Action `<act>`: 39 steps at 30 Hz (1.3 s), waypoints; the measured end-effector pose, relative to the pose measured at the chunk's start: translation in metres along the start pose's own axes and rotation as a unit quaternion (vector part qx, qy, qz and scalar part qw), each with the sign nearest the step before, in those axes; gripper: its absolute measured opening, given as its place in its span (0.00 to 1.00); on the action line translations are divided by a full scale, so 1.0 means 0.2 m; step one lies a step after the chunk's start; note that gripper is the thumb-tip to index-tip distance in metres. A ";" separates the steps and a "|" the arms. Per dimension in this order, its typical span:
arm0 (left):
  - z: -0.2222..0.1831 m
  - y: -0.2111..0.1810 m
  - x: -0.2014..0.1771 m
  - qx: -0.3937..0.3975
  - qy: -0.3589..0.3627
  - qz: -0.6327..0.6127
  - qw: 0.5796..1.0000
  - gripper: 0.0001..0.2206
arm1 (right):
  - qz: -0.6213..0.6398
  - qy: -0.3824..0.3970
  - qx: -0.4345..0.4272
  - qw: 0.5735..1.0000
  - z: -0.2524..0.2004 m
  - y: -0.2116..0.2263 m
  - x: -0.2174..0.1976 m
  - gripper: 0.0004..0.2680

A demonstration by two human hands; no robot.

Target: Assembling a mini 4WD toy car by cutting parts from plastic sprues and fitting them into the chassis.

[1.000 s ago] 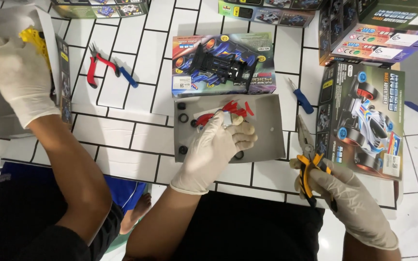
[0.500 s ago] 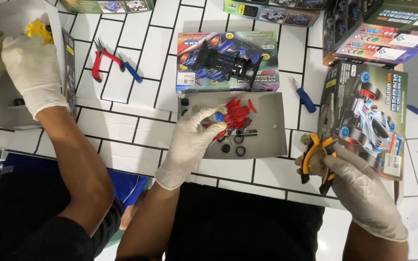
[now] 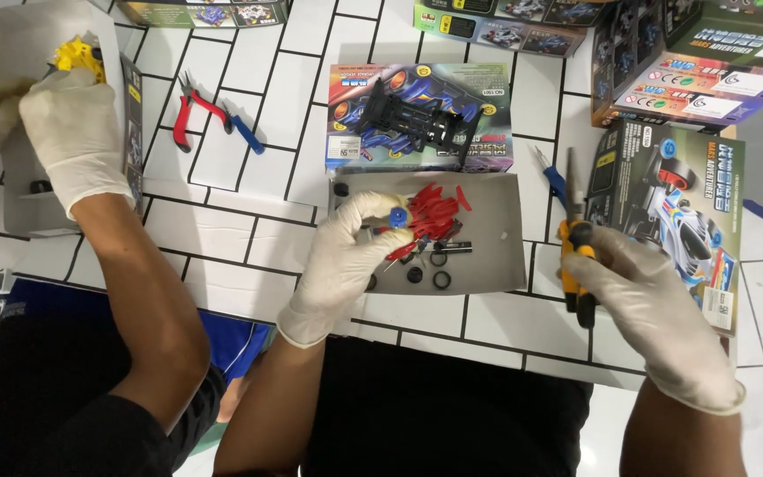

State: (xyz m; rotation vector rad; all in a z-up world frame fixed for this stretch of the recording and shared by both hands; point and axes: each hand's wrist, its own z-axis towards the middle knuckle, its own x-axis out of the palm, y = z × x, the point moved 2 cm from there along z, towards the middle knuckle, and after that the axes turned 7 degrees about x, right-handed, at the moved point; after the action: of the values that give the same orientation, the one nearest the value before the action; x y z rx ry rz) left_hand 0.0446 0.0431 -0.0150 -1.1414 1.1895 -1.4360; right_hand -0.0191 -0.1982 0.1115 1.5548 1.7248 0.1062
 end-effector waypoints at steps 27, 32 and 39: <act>0.08 0.27 0.47 0.290 0.116 0.626 0.715 0.11 | -0.373 -0.164 -0.142 0.902 0.56 -0.15 0.22 0.21; 0.09 0.13 0.32 0.244 0.052 0.479 0.842 0.08 | -0.383 -0.228 -0.240 0.862 0.47 -0.11 0.20 0.16; 0.22 -0.04 0.10 0.140 -0.036 0.337 0.930 0.05 | -0.392 -0.275 -0.303 0.824 0.67 -0.27 0.19 0.16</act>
State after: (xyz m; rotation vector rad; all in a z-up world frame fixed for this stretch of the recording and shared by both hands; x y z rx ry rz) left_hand 0.0850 0.0177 -0.0004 -0.4998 1.1284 -0.9750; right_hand 0.0198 -0.2365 -0.0268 0.2885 1.5037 -0.1851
